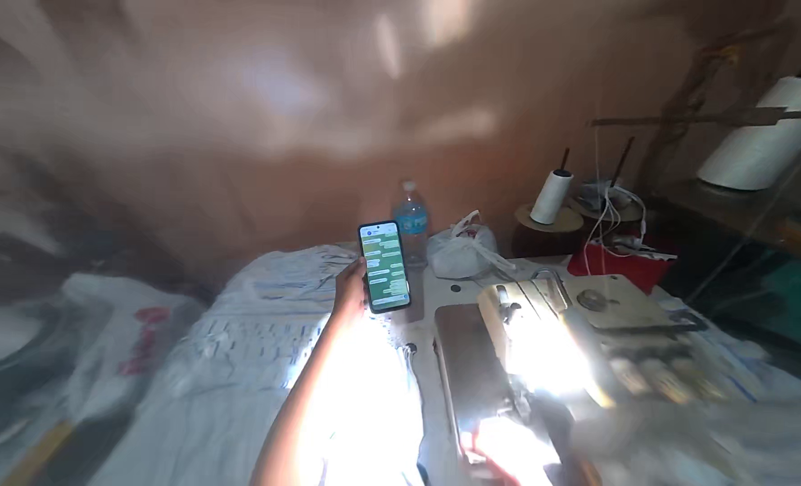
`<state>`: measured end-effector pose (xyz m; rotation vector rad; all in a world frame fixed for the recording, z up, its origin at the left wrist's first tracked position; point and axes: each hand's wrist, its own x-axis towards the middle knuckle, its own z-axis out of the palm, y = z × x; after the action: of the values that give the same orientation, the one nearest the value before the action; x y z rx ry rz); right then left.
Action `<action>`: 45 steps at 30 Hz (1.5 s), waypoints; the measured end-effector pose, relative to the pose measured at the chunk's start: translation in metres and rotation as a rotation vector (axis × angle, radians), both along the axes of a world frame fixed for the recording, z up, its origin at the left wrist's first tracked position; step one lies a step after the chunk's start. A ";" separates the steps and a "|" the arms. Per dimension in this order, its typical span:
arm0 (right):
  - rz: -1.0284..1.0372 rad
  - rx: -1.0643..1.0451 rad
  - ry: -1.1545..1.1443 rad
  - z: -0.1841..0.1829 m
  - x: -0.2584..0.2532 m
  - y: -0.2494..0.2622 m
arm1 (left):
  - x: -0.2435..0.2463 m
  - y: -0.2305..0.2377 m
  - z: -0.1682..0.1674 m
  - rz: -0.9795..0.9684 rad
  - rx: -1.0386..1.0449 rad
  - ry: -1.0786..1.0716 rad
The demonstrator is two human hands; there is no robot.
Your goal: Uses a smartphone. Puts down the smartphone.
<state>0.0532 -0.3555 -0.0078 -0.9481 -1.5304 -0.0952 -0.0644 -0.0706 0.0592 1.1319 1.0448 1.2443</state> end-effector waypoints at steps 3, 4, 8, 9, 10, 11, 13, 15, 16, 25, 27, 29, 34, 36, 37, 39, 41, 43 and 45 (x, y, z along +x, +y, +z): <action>-0.068 -0.096 0.104 0.041 -0.020 0.060 | -0.030 -0.047 0.021 0.037 0.048 -0.067; 0.007 -0.228 0.199 0.053 -0.027 0.076 | -0.037 -0.063 0.026 0.049 0.066 -0.098; 0.556 -0.860 0.618 0.096 -0.042 0.108 | -0.055 -0.106 0.036 0.082 0.148 -0.195; 0.644 -0.921 0.652 0.099 -0.046 0.111 | -0.058 -0.112 0.038 0.100 0.166 -0.195; 0.676 -0.939 0.659 0.100 -0.050 0.112 | -0.060 -0.115 0.039 0.112 0.185 -0.197; 0.665 -0.940 0.657 0.100 -0.055 0.112 | -0.064 -0.117 0.038 0.121 0.193 -0.197; 0.609 -0.936 0.651 0.096 -0.067 0.114 | -0.071 -0.116 0.034 0.130 0.199 -0.201; 0.605 -0.941 0.682 0.088 -0.078 0.118 | -0.081 -0.112 0.028 0.133 0.186 -0.210; 0.636 -0.945 0.710 0.083 -0.083 0.122 | -0.086 -0.109 0.023 0.140 0.174 -0.218; 1.177 -0.968 1.070 -0.011 -0.101 0.168 | -0.125 -0.081 -0.049 0.161 0.150 -0.082; 1.225 -0.932 1.186 -0.028 -0.102 0.169 | -0.131 -0.072 -0.061 -0.024 0.142 -0.064; 1.262 -0.890 1.253 -0.037 -0.102 0.169 | -0.139 -0.066 -0.064 -0.215 0.104 -0.017; 1.081 -0.949 1.271 -0.037 -0.105 0.172 | -0.158 -0.060 -0.056 -0.423 0.007 0.088; 1.058 -0.973 1.169 -0.036 -0.102 0.174 | -0.168 -0.059 -0.052 -0.489 0.014 0.142; 1.041 -0.991 1.128 -0.036 -0.102 0.173 | -0.173 -0.058 -0.053 -0.530 0.033 0.153; 1.007 -1.025 1.073 -0.032 -0.104 0.172 | -0.182 -0.057 -0.056 -0.600 0.058 0.187; 0.971 -1.046 1.029 -0.030 -0.106 0.171 | -0.186 -0.057 -0.058 -0.667 0.072 0.208; 0.962 -1.047 1.018 -0.030 -0.106 0.171 | -0.183 -0.057 -0.059 -0.701 0.078 0.191; 0.961 -1.041 1.037 -0.029 -0.105 0.171 | -0.180 -0.058 -0.059 -0.707 0.086 0.179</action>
<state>-0.0520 -0.1840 -0.0367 -0.6803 -0.8028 1.7344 -0.2446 -0.1284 0.0002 1.5262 0.6225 0.6338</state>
